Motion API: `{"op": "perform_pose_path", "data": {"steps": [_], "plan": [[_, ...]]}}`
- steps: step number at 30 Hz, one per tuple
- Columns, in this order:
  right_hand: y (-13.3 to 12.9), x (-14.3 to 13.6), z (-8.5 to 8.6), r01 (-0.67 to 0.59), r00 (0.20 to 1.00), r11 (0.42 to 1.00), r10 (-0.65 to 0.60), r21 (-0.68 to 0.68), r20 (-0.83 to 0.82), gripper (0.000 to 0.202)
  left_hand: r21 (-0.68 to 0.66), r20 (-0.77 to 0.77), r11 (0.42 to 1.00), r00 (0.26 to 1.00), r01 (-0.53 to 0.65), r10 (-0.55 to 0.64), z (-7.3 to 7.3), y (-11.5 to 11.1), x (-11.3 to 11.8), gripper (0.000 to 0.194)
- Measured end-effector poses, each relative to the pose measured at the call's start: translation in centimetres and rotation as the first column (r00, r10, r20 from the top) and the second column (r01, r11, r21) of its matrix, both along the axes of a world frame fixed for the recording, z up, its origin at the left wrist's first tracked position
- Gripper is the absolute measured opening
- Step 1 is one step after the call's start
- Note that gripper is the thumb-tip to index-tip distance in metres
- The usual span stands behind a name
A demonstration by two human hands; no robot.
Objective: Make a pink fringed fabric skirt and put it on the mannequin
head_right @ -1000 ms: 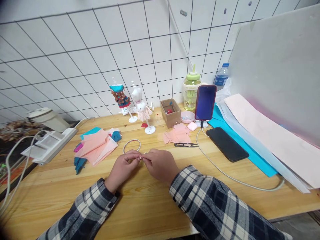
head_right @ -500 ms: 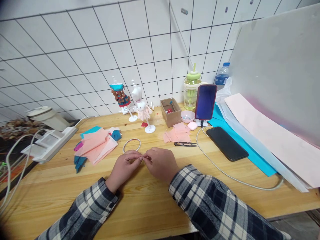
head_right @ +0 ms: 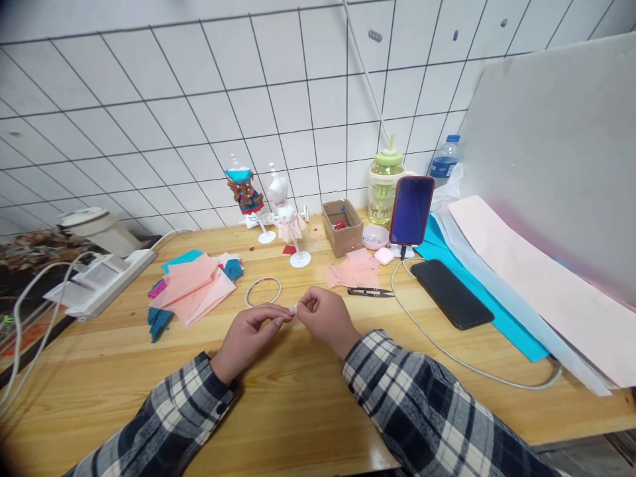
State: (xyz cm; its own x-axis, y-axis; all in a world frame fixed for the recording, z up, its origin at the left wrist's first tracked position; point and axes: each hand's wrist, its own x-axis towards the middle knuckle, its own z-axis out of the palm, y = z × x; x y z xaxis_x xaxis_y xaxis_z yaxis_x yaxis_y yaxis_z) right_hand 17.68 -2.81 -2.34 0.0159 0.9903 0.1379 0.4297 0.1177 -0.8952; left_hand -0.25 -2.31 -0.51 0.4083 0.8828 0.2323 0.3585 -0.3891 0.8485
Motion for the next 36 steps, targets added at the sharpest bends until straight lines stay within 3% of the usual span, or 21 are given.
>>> {"op": "perform_pose_path", "data": {"steps": [5,8,13,16,18,23,27,31,34,36], "plan": [[0.7,0.6,-0.8,0.033,0.996,0.999,-0.033,0.003,0.08,0.008,-0.024,0.117,0.997,0.991,0.071,-0.068,-0.2,-0.3,-0.4,0.017],[1.1,1.2,-0.2,0.084,0.988,0.995,-0.089,0.045,0.125,0.01,0.005,0.145,0.997,0.986,0.079,-0.079,-0.3,-0.2,-0.5,0.016],[3.8,3.9,4.3,0.191,0.918,0.921,-0.29,0.338,0.271,0.019,0.027,0.132,0.993,0.985,0.112,-0.114,-0.2,0.1,-0.3,0.014],[7.0,5.9,7.0,0.295,0.8,0.813,-0.497,0.502,0.337,0.022,0.028,0.121,0.992,0.985,0.121,-0.124,-0.1,0.4,-0.3,0.013],[9.2,7.0,7.6,0.329,0.721,0.776,-0.575,0.538,0.388,0.022,0.028,0.115,0.993,0.987,0.113,-0.116,0.0,0.6,-0.5,0.014],[12.1,8.4,6.4,0.304,0.618,0.833,-0.541,0.461,0.57,0.02,0.033,0.128,0.997,0.989,0.077,-0.08,-0.1,1.0,-1.1,0.015],[11.9,8.8,5.2,0.275,0.596,0.853,-0.513,0.444,0.618,0.025,0.015,0.16,0.997,0.984,0.076,-0.077,-0.4,1.3,-1.3,0.015],[11.3,9.3,5.1,0.23,0.579,0.875,-0.475,0.426,0.662,0.033,-0.009,0.17,0.997,0.983,0.078,-0.075,-0.7,1.5,-1.2,0.015],[10.0,8.8,5.1,0.222,0.616,0.837,-0.518,0.501,0.593,0.038,-0.027,0.183,0.996,0.98,0.081,-0.074,-0.8,1.5,-1.2,0.014],[8.2,7.5,4.7,0.154,0.722,0.803,-0.489,0.576,0.49,0.044,-0.042,0.2,0.995,0.977,0.088,-0.078,-0.9,1.6,-1.3,0.015]]}}
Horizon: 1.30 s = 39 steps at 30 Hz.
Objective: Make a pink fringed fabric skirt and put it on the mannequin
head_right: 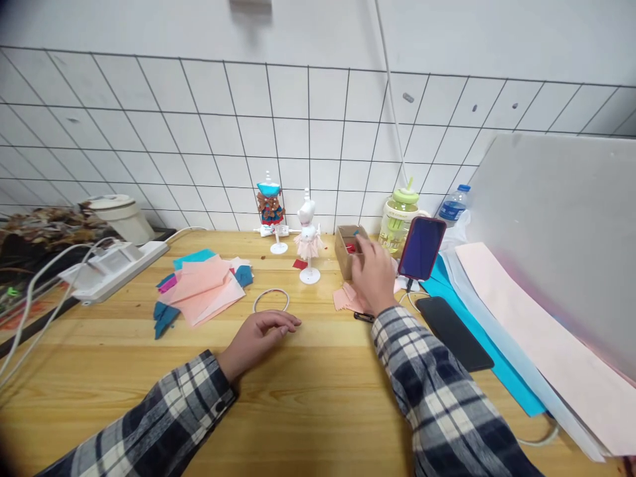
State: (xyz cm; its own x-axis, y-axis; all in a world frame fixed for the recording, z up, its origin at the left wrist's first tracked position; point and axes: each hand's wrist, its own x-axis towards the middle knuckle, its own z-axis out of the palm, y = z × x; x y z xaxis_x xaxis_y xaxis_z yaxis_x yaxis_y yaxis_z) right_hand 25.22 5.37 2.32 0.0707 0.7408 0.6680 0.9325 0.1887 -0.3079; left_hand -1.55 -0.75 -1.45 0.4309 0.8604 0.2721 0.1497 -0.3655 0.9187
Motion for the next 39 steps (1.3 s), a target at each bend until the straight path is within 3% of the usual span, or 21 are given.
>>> {"op": "perform_pose_path", "data": {"steps": [2,4,6,8,10,14,21,26,31,34,39], "plan": [[-2.4,-1.8,-0.8,-0.315,0.948,0.949,0.315,0.016,-0.053,0.033,-0.019,0.02,1.0,1.0,0.018,-0.017,0.0,0.0,0.0,0.015],[-4.8,-3.8,-1.7,-0.553,0.825,0.833,0.549,0.006,-0.131,0.03,-0.034,0.028,0.999,0.999,0.041,-0.04,0.0,0.0,-0.1,0.015],[-6.4,-5.4,-2.5,-0.718,0.689,0.695,0.701,-0.041,-0.183,0.033,-0.037,0.025,0.997,0.998,0.063,-0.062,0.1,0.0,-0.1,0.015],[-7.0,-6.2,-3.2,-0.775,0.623,0.63,0.752,-0.042,-0.215,0.027,-0.035,0.029,0.996,0.997,0.076,-0.075,0.1,0.0,-0.1,0.015],[-6.9,-6.4,-3.7,-0.775,0.616,0.632,0.743,-0.03,-0.262,0.018,-0.038,0.03,0.995,0.996,0.09,-0.089,0.1,0.0,-0.2,0.015],[-6.5,-6.0,-4.2,-0.723,0.642,0.691,0.664,-0.015,-0.382,0.007,-0.063,0.012,0.992,0.994,0.113,-0.113,0.0,-0.1,-0.4,0.016],[-7.3,-5.6,-3.3,-0.665,0.68,0.746,0.622,0.031,-0.388,0.007,-0.184,0.157,0.97,0.979,0.161,-0.133,-0.3,-0.1,-0.5,0.015],[-7.4,-5.7,-3.1,-0.731,0.66,0.682,0.704,-0.007,-0.263,0.032,-0.223,0.177,0.96,0.975,0.172,-0.133,-0.3,0.0,-0.4,0.015],[-7.0,-6.4,-4.0,-0.723,0.667,0.69,0.692,-0.018,-0.276,0.007,-0.218,0.146,0.956,0.975,0.197,-0.167,-0.3,0.0,-0.3,0.016],[-6.8,-6.2,-4.1,-0.712,0.682,0.701,0.675,-0.042,-0.281,0.008,-0.215,0.117,0.956,0.977,0.2,-0.178,-0.3,0.1,-0.3,0.017],[-7.1,-5.8,-3.9,-0.682,0.73,0.714,0.678,-0.161,-0.086,0.016,-0.213,0.038,0.961,0.984,0.176,-0.172,-0.3,0.2,-0.1,0.02]]}}
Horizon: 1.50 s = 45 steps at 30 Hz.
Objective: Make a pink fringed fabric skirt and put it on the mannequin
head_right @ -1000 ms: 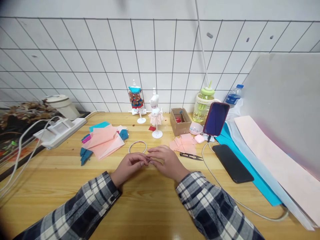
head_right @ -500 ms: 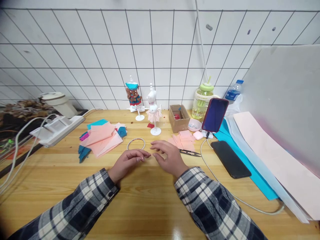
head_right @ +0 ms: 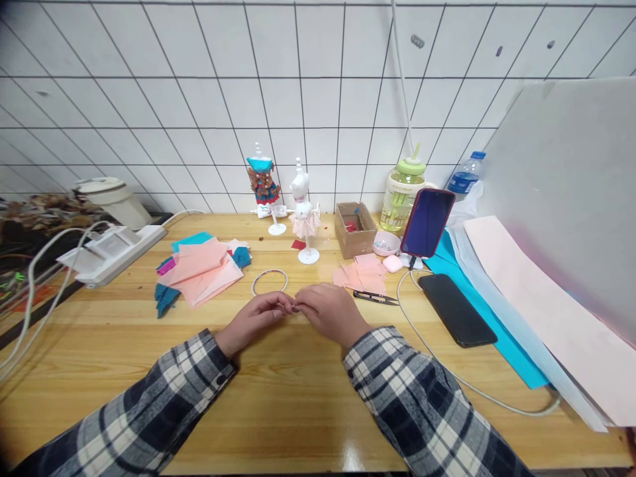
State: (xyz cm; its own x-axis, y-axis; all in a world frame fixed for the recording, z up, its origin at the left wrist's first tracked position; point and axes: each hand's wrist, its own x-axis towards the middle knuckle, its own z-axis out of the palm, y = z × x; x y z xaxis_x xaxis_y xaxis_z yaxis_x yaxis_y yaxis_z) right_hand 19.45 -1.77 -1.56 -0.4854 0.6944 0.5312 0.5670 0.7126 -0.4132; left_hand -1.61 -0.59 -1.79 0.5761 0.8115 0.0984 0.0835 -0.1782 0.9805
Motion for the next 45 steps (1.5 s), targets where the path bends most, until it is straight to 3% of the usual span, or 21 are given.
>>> {"op": "perform_pose_path", "data": {"steps": [5,13,17,23,27,32,35,45], "plan": [[-0.5,-0.3,0.0,0.066,0.986,0.99,-0.085,0.127,0.147,0.022,0.06,-0.173,0.981,0.966,-0.182,0.19,0.4,-0.4,0.9,0.029],[-0.2,0.1,0.4,-0.044,0.979,0.979,0.002,0.197,0.205,0.025,-0.04,-0.103,0.972,0.969,-0.231,0.226,0.0,-0.5,1.5,0.041],[0.7,0.6,0.2,0.06,0.98,0.994,-0.076,0.092,0.182,0.023,0.188,-0.251,0.933,0.904,-0.306,0.347,-0.2,0.1,1.9,0.043],[2.1,2.8,0.3,0.197,0.962,0.98,-0.192,-0.011,0.193,0.021,0.526,-0.363,0.816,0.804,-0.239,0.47,-0.1,0.6,1.7,0.027],[2.5,3.9,0.2,0.293,0.909,0.954,-0.259,-0.058,0.328,0.02,0.654,-0.394,0.75,0.801,-0.099,0.45,0.1,-0.2,2.4,0.018],[2.6,4.1,0.3,0.393,0.825,0.919,-0.333,-0.04,0.457,0.021,0.682,-0.601,0.708,0.692,0.182,0.4,0.1,-1.1,5.3,0.024],[2.6,4.3,0.4,0.424,0.798,0.905,-0.353,-0.039,0.489,0.023,0.691,-0.652,0.669,0.638,0.275,0.41,-0.1,-0.8,6.8,0.026],[2.8,4.9,0.5,0.436,0.8,0.896,-0.345,-0.081,0.49,0.024,0.663,-0.662,0.691,0.657,0.288,0.361,-0.2,0.1,6.7,0.03]]}}
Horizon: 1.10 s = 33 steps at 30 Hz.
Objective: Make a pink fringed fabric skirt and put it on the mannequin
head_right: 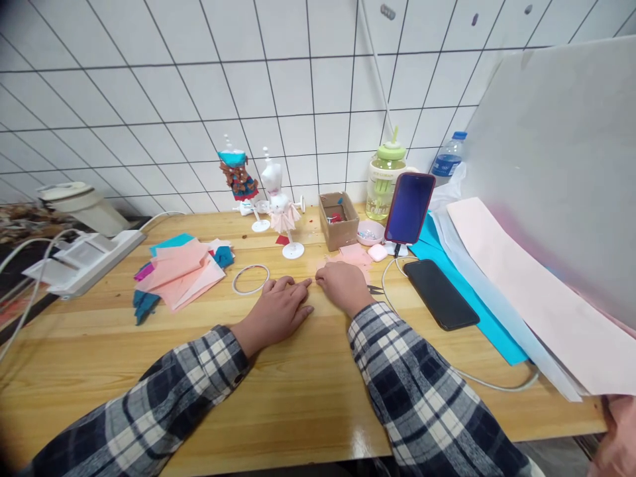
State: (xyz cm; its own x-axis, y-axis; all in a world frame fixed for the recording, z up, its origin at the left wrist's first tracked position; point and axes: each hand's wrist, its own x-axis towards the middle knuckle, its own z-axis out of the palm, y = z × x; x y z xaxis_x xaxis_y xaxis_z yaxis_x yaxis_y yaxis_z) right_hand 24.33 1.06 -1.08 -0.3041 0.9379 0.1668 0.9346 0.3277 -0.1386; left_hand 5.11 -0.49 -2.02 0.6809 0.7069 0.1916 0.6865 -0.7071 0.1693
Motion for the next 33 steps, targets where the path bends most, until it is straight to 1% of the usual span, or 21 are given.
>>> {"op": "perform_pose_path", "data": {"steps": [3,6,8,10,12,15,20,23,28,31,33], "plan": [[0.1,1.0,0.2,0.002,0.997,1.0,0.0,0.019,-0.075,0.027,-0.034,0.021,0.999,1.0,0.009,-0.009,0.0,0.1,-0.3,0.028],[0.1,1.7,0.3,0.052,0.987,0.996,-0.04,0.074,-0.155,0.027,-0.044,0.015,0.999,1.0,0.007,-0.007,-0.1,0.1,-0.4,0.024],[-0.1,1.5,0.2,0.03,0.986,0.995,-0.014,0.098,-0.164,0.029,-0.046,0.011,0.999,1.0,0.005,-0.005,-0.2,0.1,-0.5,0.022],[-0.3,0.9,0.1,-0.035,0.991,0.996,0.046,0.085,-0.127,0.031,-0.053,0.012,0.999,1.0,0.007,-0.006,-0.2,0.1,-0.4,0.021],[-0.5,0.1,0.1,-0.074,0.995,0.996,0.076,0.042,-0.059,0.032,-0.06,0.011,0.998,1.0,0.007,-0.006,-0.2,0.1,-0.4,0.021],[-0.7,-0.7,0.0,-0.069,0.997,0.998,0.069,-0.003,0.02,0.032,-0.058,0.002,0.998,1.0,0.002,-0.001,-0.1,0.1,-0.4,0.021],[-0.6,-0.7,0.0,-0.061,0.998,0.998,0.062,-0.029,0.029,0.03,-0.068,0.009,0.998,1.0,0.01,-0.009,-0.2,0.2,-0.5,0.022],[-0.7,-0.5,0.0,-0.045,0.999,0.999,0.045,-0.023,0.012,0.029,-0.084,0.016,0.996,1.0,0.004,-0.003,-0.2,0.2,-0.6,0.023],[-0.7,0.0,0.1,0.023,0.997,1.0,-0.021,0.021,-0.079,0.029,-0.099,0.007,0.995,1.0,-0.006,0.006,-0.1,0.1,-0.6,0.023],[-0.5,0.3,0.1,0.052,0.998,0.999,-0.052,0.002,-0.032,0.03,-0.106,0.008,0.994,1.0,-0.008,0.009,0.0,0.1,-0.6,0.023],[-0.3,0.7,0.0,0.104,0.994,0.994,-0.103,-0.016,0.021,0.03,-0.11,0.01,0.994,1.0,-0.008,0.009,0.1,0.1,-0.6,0.023]]}}
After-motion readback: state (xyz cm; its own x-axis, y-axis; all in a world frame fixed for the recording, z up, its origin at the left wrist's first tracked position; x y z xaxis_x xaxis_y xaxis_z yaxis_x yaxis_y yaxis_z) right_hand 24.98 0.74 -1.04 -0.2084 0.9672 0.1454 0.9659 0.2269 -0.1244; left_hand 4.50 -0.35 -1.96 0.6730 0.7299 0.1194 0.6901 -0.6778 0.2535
